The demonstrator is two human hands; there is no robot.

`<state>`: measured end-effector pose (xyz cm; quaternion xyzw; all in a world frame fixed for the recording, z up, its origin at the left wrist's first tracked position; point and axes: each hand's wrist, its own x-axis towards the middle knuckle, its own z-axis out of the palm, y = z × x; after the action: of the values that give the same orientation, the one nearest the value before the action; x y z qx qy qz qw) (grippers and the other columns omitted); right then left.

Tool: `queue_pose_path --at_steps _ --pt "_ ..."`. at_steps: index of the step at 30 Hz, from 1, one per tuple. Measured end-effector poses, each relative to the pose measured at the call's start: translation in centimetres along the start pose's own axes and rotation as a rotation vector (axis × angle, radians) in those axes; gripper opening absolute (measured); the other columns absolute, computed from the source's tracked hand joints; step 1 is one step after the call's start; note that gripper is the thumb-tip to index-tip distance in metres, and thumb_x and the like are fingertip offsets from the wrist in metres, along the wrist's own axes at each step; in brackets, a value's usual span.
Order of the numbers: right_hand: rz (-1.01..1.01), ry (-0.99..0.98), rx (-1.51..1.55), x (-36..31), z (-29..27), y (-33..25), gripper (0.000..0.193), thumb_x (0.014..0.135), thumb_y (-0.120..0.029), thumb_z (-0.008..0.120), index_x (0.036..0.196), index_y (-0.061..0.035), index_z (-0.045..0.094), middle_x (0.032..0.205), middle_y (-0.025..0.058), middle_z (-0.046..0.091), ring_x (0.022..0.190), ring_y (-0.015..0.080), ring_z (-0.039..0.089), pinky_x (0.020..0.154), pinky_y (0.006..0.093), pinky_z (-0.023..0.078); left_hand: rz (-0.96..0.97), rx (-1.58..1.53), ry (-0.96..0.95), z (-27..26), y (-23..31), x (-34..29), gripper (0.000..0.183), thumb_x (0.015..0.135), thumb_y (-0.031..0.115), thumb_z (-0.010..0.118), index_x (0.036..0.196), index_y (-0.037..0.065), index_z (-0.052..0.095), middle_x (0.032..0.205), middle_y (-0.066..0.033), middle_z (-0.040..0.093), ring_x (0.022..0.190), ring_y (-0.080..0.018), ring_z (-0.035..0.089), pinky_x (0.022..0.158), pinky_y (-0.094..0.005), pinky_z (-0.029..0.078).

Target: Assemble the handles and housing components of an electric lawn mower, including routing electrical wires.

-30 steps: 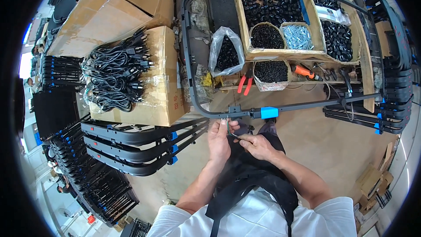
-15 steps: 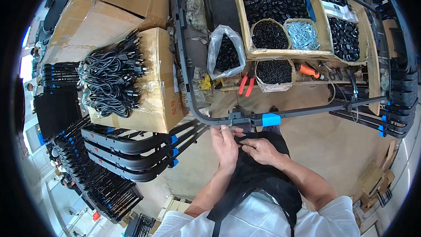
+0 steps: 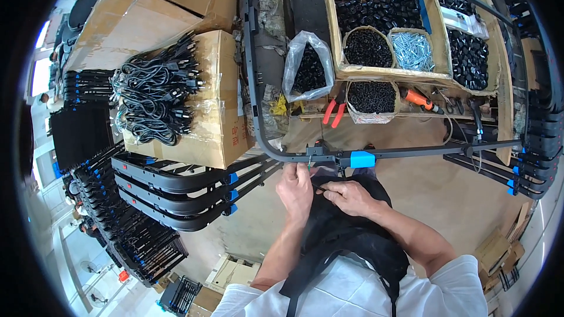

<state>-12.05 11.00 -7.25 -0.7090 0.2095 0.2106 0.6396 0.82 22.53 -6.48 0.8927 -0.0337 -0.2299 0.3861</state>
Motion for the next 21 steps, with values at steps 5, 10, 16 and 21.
queue_pose_path --at_steps 5,10,16,21 --pt "0.019 -0.014 -0.013 -0.2 -0.7 -0.1 0.03 0.104 -0.023 0.057 0.125 -0.0101 0.074 0.094 0.0152 0.075 0.087 0.0318 0.074 0.08 0.0437 0.058 -0.231 -0.312 -0.083 0.0 1.5 -0.7 0.033 0.109 0.027 0.059 0.102 -0.001 0.074 0.088 -0.012 0.08 0.086 -0.0215 0.074 0.08 -0.0383 0.057" --pt "0.05 0.028 0.137 0.0 -0.3 0.2 0.031 0.108 -0.026 0.055 0.127 -0.0072 0.071 0.093 0.0111 0.078 0.085 0.0271 0.076 0.079 0.0408 0.058 -0.104 -0.226 -0.092 -1.3 -0.4 -0.9 0.03 0.109 0.026 0.059 0.112 -0.002 0.071 0.098 -0.0114 0.079 0.087 -0.0171 0.071 0.081 -0.0348 0.056" --pt "0.0 0.095 0.011 1.3 0.7 -0.7 0.034 0.109 -0.032 0.052 0.121 -0.0061 0.07 0.098 0.0124 0.079 0.094 0.0338 0.076 0.085 0.0442 0.058 -0.024 -0.367 0.089 -0.8 -2.6 -1.4 0.032 0.112 0.026 0.054 0.126 -0.001 0.066 0.112 -0.0126 0.076 0.101 -0.0175 0.069 0.092 -0.0343 0.054" --pt "-0.048 0.181 -0.068 3.5 2.1 -0.7 0.035 0.107 -0.034 0.055 0.111 -0.0025 0.07 0.097 0.0187 0.076 0.095 0.0404 0.073 0.083 0.0487 0.056 -0.17 -0.414 -0.352 -2.0 -10.5 -3.3 0.048 0.115 0.038 0.045 0.139 -0.001 0.057 0.137 -0.018 0.065 0.125 -0.0273 0.063 0.11 -0.0414 0.047"
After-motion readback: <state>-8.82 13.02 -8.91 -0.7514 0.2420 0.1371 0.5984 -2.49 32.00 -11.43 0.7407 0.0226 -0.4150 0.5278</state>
